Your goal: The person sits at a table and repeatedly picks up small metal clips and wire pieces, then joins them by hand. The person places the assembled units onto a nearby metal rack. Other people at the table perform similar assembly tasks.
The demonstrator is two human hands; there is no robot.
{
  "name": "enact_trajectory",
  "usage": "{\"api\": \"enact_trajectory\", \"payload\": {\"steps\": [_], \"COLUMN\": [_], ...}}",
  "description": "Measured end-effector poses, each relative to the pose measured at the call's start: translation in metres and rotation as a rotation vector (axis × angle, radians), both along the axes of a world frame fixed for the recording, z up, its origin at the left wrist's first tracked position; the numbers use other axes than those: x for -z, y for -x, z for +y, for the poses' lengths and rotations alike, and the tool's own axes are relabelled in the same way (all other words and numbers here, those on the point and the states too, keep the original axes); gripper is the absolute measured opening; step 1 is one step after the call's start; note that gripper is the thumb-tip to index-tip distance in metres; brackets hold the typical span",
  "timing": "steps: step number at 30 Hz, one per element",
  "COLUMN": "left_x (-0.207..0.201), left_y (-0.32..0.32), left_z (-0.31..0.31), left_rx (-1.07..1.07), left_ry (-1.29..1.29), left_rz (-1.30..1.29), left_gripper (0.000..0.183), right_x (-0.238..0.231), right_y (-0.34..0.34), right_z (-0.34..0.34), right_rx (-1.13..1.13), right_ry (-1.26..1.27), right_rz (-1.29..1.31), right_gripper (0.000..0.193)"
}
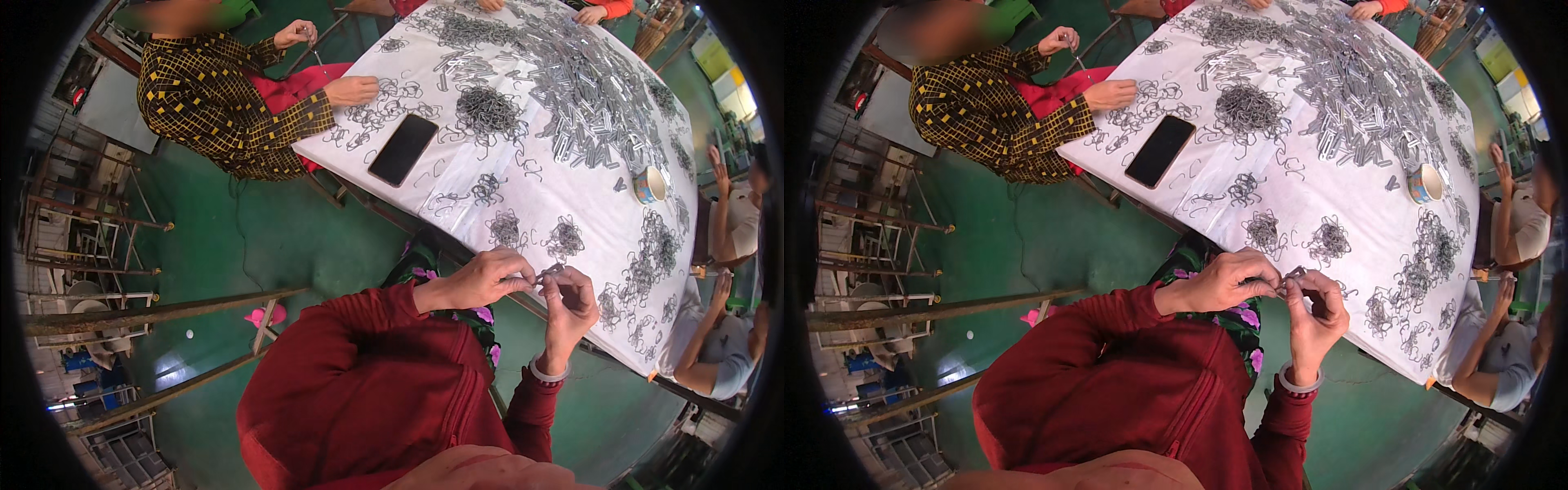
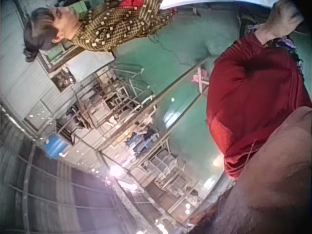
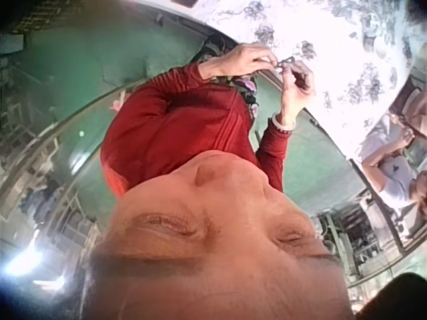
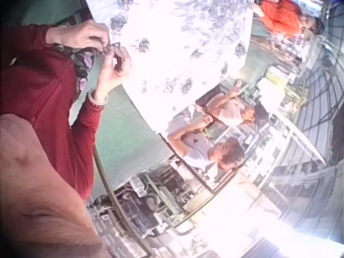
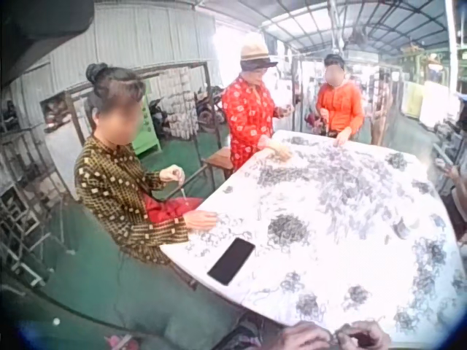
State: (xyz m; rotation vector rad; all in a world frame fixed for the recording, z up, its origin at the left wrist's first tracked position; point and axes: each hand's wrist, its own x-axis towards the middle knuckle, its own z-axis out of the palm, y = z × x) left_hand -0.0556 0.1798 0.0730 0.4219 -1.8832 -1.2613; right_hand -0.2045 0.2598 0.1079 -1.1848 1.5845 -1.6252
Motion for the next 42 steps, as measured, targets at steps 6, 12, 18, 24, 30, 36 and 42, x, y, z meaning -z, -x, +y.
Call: {"api": "enact_trajectory", "payload": {"steps": [6, 12, 18, 24, 30, 36, 42], "left_x": [0.010, 0.026, 0.088, 0.088, 0.077, 0.037, -0.011], "left_y": [-0.010, -0.026, -0.026, -0.019, -0.027, -0.027, -0.027], "left_z": [0.001, -0.060, -0.222, -0.257, -0.231, -0.161, -0.065], "left_rx": [-0.014, -0.242, -0.382, -0.158, -0.381, -0.356, 0.093], "left_ry": [0.013, 0.019, 0.520, 0.693, 0.310, -0.024, -0.600], "left_rz": [-0.012, -0.152, -0.555, -0.790, -0.551, -0.436, -0.053], "left_gripper": [0.018, 0.029, 0.012, 0.012, 0.013, 0.019, 0.016], "right_x": [0.001, 0.011, 0.022, 0.023, 0.016, 0.005, 0.009], "right_y": [-0.014, -0.016, -0.020, -0.013, -0.019, -0.032, -0.041], "right_z": [0.002, 0.001, 0.003, 0.006, 0.009, 0.018, 0.021], "right_rx": [0.024, 0.005, -0.038, -0.049, -0.054, -0.023, -0.011], "right_ry": [0.086, 0.075, -0.008, -0.022, 0.021, -0.024, -0.066], "right_rz": [-0.036, -0.149, -0.175, -0.184, -0.164, -0.145, -0.133], "right_gripper": [0.022, 0.022, 0.022, 0.022, 0.023, 0.021, 0.017]}}
